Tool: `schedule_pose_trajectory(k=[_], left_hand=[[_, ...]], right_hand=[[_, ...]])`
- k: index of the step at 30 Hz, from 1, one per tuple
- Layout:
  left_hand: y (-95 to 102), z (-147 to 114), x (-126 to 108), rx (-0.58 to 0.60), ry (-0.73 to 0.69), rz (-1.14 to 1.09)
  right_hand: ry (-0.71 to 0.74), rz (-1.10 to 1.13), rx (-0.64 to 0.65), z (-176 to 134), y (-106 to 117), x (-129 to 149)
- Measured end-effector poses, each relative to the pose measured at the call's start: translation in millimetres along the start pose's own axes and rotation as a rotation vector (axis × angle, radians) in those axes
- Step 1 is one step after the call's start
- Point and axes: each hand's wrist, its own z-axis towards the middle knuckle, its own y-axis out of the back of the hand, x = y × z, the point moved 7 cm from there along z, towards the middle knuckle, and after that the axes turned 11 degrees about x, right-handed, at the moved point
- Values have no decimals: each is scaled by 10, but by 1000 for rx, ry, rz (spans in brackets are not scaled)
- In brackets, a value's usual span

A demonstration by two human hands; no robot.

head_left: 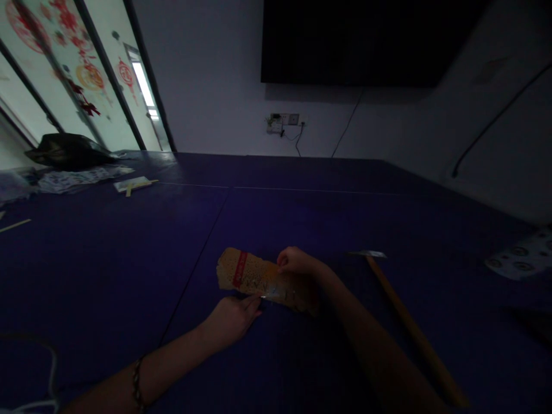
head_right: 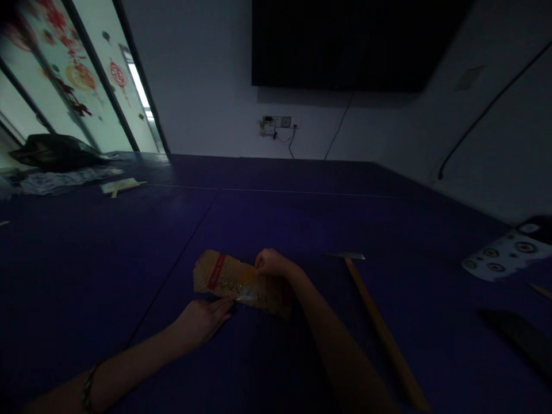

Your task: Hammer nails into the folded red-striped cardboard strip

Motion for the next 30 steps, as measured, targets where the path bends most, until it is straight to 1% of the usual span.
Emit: schedule_pose_trajectory(k=[6,11,15,19,24,30], left_hand=[[45,37,51,99,11,-39],[65,74,178,90,10,-124],[85,153,305,87,-35,-172],[123,250,381,122,-138,-210],[139,320,438,116,-220,-270],[96,380,392,97,-255,-288]], right_hand=[[-92,-32,-116,-209,-14,-22],[-234,-35,-243,-402,-106,-120],[-375,-21,-346,-580,-250,-217],[-477,0,-431,-747,-406,-249],[-541,47,-502,-890,-509,-232],[-561,96,-549,-1026,-491,-242]])
